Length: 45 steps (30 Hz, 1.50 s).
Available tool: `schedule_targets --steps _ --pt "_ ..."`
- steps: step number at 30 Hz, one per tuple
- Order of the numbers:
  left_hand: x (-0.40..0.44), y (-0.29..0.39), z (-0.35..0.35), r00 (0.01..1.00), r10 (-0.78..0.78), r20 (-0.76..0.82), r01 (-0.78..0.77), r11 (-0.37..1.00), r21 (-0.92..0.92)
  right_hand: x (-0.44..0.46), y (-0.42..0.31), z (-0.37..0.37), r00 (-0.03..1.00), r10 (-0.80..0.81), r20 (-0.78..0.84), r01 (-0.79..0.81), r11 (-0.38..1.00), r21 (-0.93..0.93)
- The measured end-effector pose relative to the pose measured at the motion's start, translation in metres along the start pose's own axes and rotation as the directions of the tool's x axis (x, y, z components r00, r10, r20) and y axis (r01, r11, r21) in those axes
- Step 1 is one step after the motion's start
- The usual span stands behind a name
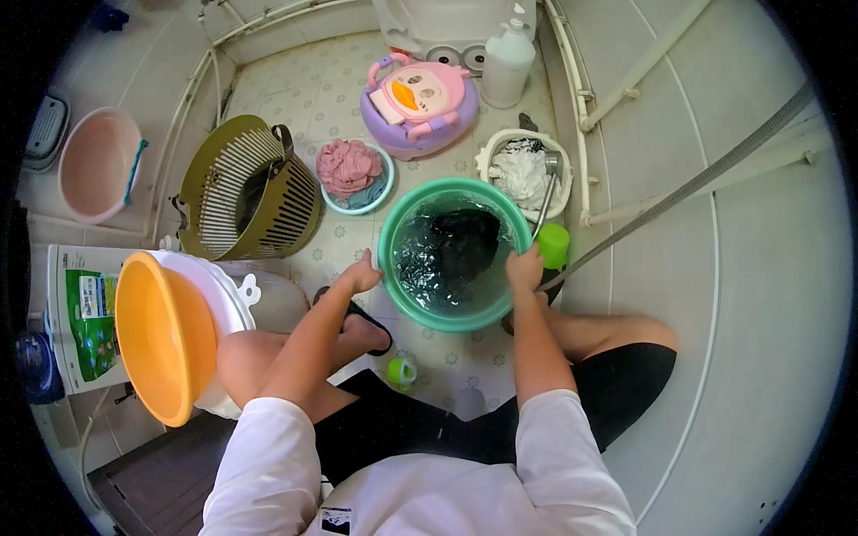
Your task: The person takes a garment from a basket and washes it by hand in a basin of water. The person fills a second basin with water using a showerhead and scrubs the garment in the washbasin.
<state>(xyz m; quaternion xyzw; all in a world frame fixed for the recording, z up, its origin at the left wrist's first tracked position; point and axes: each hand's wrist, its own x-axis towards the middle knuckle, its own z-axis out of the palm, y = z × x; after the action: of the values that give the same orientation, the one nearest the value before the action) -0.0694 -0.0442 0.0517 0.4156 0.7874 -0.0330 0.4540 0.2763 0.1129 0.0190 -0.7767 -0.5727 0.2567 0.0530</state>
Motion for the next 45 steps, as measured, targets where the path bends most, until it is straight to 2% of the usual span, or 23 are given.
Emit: schedule_targets --steps 4,10,11,15,18,19,22,26,27,30,34,37,38,39,40,41,42,43,44,45 --pt "0.006 0.001 0.015 0.998 0.041 0.057 -0.026 0.972 -0.233 -0.002 -0.009 -0.019 0.998 0.002 0.056 0.0 0.999 -0.032" --pt "-0.011 0.019 0.004 0.99 -0.07 0.123 0.124 0.849 -0.514 -0.011 -0.013 -0.025 0.987 0.076 0.142 -0.064 0.994 -0.092" --pt "-0.009 0.017 0.004 0.996 -0.051 0.078 0.086 0.83 -0.552 -0.011 -0.012 -0.023 0.982 0.102 0.16 -0.088 0.992 -0.091" --pt "-0.004 0.009 -0.005 0.998 -0.025 0.052 0.052 0.77 -0.636 -0.009 -0.003 -0.01 0.972 0.08 0.22 -0.062 0.995 -0.083" --pt "-0.006 0.009 -0.014 0.993 -0.099 0.066 0.119 0.777 -0.618 -0.016 -0.006 -0.005 0.972 0.069 0.226 -0.058 0.997 -0.053" --pt "-0.009 0.008 -0.016 0.996 -0.091 0.005 0.074 0.78 -0.622 -0.02 -0.008 -0.006 0.966 0.055 0.251 -0.045 0.998 -0.047" --pt "-0.023 0.012 -0.031 0.995 -0.102 -0.009 0.072 0.762 -0.644 -0.03 -0.018 -0.006 0.963 0.022 0.269 -0.016 1.0 -0.027" --pt "0.006 -0.015 -0.021 0.995 -0.095 0.021 0.086 0.761 -0.643 -0.022 -0.026 0.001 0.948 -0.034 0.316 0.028 0.999 0.026" --pt "0.01 -0.02 -0.018 0.997 -0.079 -0.013 0.052 0.759 -0.649 -0.02 -0.026 0.002 0.946 -0.051 0.321 0.038 0.998 0.047" --pt "0.013 -0.026 -0.014 0.996 -0.071 -0.046 0.028 0.788 -0.615 -0.012 -0.029 0.011 0.953 -0.046 0.298 -0.008 0.984 0.179" --pt "0.016 -0.027 -0.014 0.991 -0.133 0.026 0.124 0.81 -0.573 -0.008 -0.028 0.013 0.948 -0.131 0.291 0.03 0.944 0.328" --pt "0.042 -0.047 0.012 0.983 -0.104 -0.154 0.044 0.936 -0.349 -0.006 -0.03 0.013 0.938 -0.076 0.338 -0.03 0.954 0.299" --pt "0.023 -0.031 0.006 0.984 -0.056 -0.172 0.045 0.997 -0.068 -0.007 -0.03 0.013 0.953 -0.078 0.294 0.014 0.977 0.214" --pt "-0.017 0.001 -0.013 0.984 -0.002 -0.18 0.042 0.975 0.22 -0.009 -0.033 0.014 0.965 -0.084 0.249 0.054 0.991 0.126" --pt "-0.04 0.02 -0.024 0.983 0.052 -0.174 0.041 0.871 0.49 -0.014 -0.038 0.016 0.974 -0.092 0.206 0.086 0.996 0.035" --pt "-0.039 0.02 -0.022 0.959 0.176 -0.22 -0.017 0.815 0.58 -0.025 -0.048 0.011 0.974 -0.054 0.221 0.051 0.999 0.017" --pt "-0.038 0.027 -0.023 0.965 0.159 -0.209 -0.028 0.854 0.519 -0.037 -0.05 0.014 0.968 -0.25 0.033 0.251 0.966 -0.065" --pt "-0.035 0.036 -0.025 0.971 0.142 -0.195 -0.038 0.888 0.458 -0.053 -0.048 0.018 0.886 -0.445 -0.134 0.419 0.89 -0.181" --pt "-0.031 0.045 -0.026 0.975 0.13 -0.181 -0.048 0.917 0.395 -0.064 -0.051 0.022 0.734 -0.622 -0.272 0.54 0.778 -0.322" --pt "-0.026 0.05 -0.021 0.967 0.13 -0.22 -0.055 0.947 0.318 -0.073 -0.062 0.021 0.668 -0.697 -0.261 0.653 0.717 -0.245"
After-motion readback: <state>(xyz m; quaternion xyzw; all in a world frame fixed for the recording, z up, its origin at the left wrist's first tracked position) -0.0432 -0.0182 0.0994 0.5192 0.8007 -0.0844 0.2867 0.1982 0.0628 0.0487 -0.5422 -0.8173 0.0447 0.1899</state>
